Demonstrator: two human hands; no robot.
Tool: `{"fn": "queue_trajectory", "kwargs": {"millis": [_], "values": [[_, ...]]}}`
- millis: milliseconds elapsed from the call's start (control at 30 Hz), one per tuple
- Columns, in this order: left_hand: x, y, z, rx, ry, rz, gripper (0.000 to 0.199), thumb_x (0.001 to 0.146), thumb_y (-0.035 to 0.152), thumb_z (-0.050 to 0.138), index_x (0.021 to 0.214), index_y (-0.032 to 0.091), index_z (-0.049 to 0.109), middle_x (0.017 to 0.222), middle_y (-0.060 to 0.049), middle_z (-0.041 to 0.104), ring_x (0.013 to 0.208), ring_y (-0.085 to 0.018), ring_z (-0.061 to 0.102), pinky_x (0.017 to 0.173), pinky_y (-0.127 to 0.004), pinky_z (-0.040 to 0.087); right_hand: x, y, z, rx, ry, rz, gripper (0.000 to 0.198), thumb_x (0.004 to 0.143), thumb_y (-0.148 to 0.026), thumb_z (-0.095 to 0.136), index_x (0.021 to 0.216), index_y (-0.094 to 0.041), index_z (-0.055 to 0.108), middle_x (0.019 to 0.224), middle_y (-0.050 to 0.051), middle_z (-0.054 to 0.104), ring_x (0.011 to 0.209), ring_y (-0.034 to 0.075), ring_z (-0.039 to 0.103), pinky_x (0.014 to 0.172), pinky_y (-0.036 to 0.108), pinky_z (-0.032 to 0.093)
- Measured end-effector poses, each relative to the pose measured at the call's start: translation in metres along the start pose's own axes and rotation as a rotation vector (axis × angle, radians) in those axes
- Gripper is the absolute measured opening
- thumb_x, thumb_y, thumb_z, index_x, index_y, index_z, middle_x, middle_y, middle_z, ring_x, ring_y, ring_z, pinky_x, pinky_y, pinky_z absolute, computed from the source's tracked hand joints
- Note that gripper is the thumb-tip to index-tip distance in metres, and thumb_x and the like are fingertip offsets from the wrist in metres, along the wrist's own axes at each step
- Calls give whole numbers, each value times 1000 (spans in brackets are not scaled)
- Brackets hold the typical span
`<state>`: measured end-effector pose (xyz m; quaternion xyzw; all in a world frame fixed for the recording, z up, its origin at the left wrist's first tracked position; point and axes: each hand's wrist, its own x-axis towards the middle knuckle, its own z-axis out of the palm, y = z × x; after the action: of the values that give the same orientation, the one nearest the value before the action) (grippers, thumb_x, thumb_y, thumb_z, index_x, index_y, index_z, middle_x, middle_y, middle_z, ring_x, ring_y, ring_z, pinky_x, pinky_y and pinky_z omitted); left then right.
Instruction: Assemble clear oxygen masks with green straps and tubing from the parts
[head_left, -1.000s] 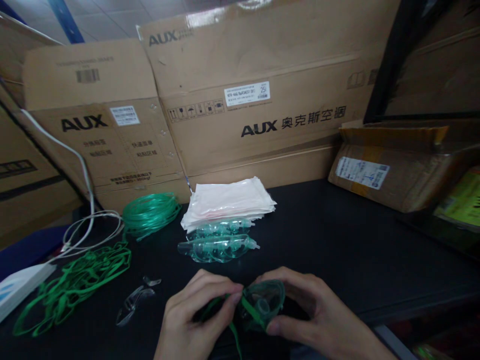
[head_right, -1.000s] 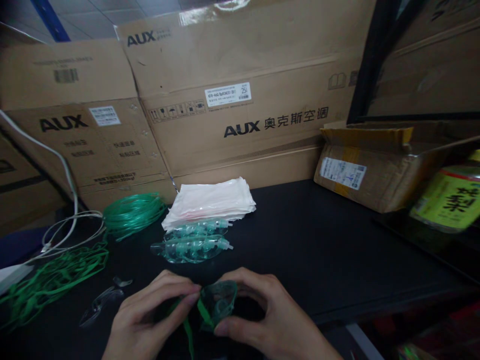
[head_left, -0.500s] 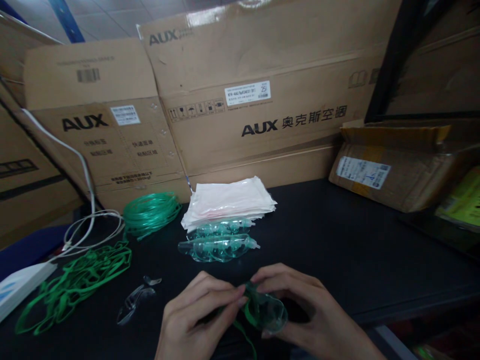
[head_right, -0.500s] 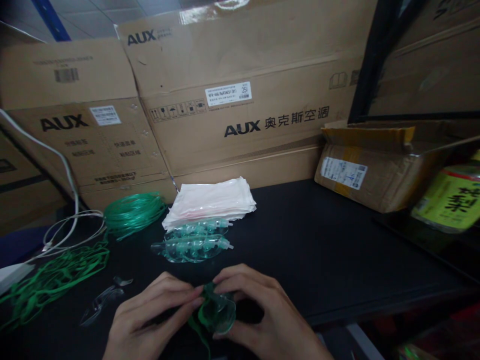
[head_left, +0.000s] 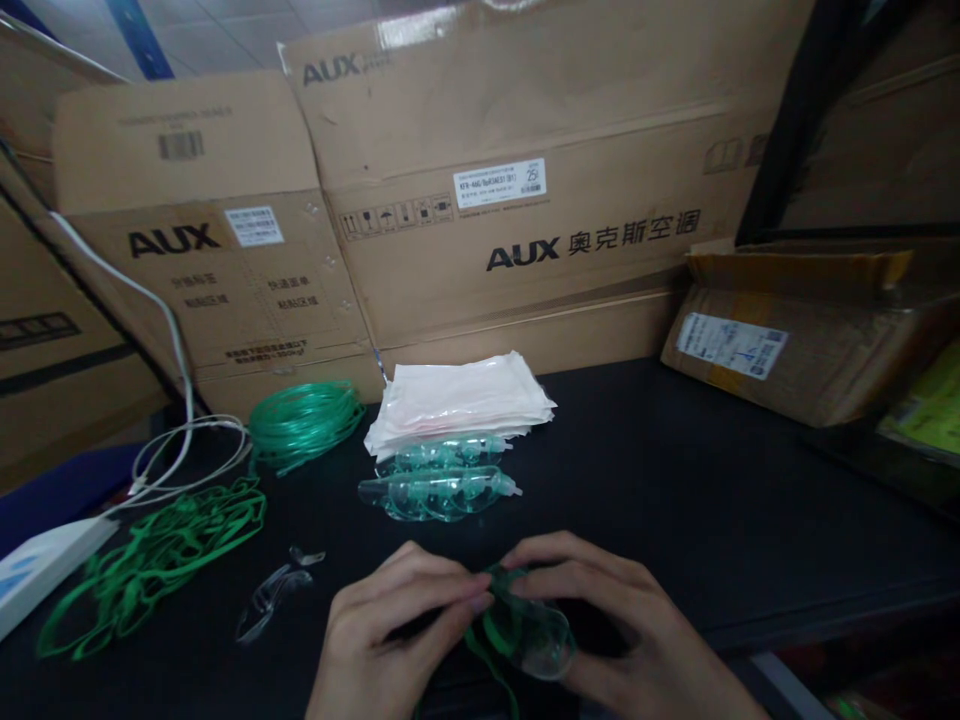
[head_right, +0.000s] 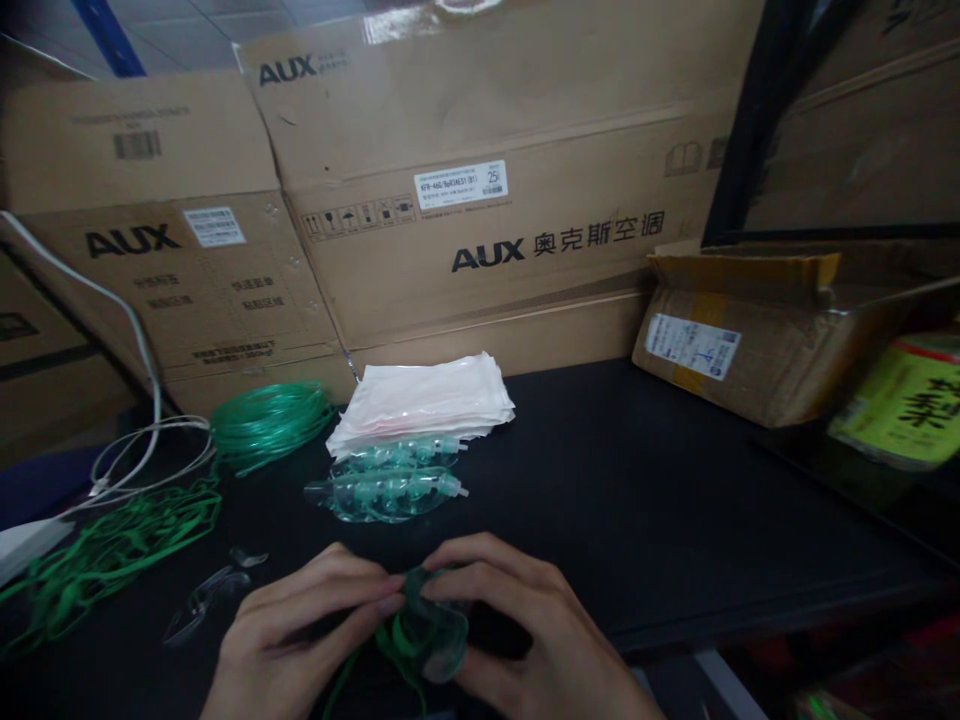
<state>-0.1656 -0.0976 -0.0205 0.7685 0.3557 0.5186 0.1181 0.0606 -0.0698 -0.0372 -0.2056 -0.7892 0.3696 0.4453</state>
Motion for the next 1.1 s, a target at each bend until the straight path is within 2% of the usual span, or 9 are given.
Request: {"fn": "queue_trajectory", "kwargs": {"millis": [200,367,433,533,600,667,867,1100], "values": [[-1,1,-1,-41,-10,-65,23,86,11,79,99,30,84,83,3,80,68,-12,74,62,-14,58,3,-6,-1,-29,-16,-28,41,81,-4,82,114,-25,74,119,4,76,107,16,76,93,18,58],[-4,2,-1,-71,-96,-262,23,89,15,77,102,33,84,82,4,79,68,-11,74,61,-13,57,-6,-10,-2,-162,17,-27,55,76,0,79,121,-29,72,128,3,75,115,18,74,100,20,57],[-6,2,1,-42,-62,-302,18,87,16,79,96,32,84,73,6,75,62,-10,69,57,-13,54,-11,-10,-4,-207,60,-34,50,81,-11,79,126,-32,70,130,2,75,119,19,72,102,22,56],[-8,2,4,-13,-42,-317,17,85,14,80,90,30,83,69,7,73,57,-9,65,54,-13,50,-11,-9,-5,-207,111,-29,29,98,-25,64,125,-34,70,122,1,78,114,17,74,98,21,58],[-8,3,5,-19,-63,-305,17,86,14,80,93,29,82,74,6,76,61,-9,67,57,-14,51,-7,-6,-3,-193,124,-20,27,102,-20,56,121,-33,71,112,0,81,104,15,77,91,17,60],[-8,5,7,-25,-76,-262,17,86,15,80,97,28,82,80,4,78,66,-10,70,60,-15,53,-2,-3,1,-192,127,-46,26,99,-15,59,117,-30,71,105,-1,80,97,13,78,85,13,60],[-6,8,9,20,-58,-93,21,88,13,78,105,24,80,81,0,79,68,-12,69,61,-18,53,4,8,8,-278,129,-163,28,91,-8,70,112,-27,72,108,2,78,99,14,77,92,13,58],[-7,7,6,103,-91,-70,22,87,10,73,105,21,79,79,-1,78,69,-14,69,62,-20,52,8,19,4,-292,27,-232,25,88,-4,71,104,-23,72,102,3,79,90,16,80,83,14,61]]}}
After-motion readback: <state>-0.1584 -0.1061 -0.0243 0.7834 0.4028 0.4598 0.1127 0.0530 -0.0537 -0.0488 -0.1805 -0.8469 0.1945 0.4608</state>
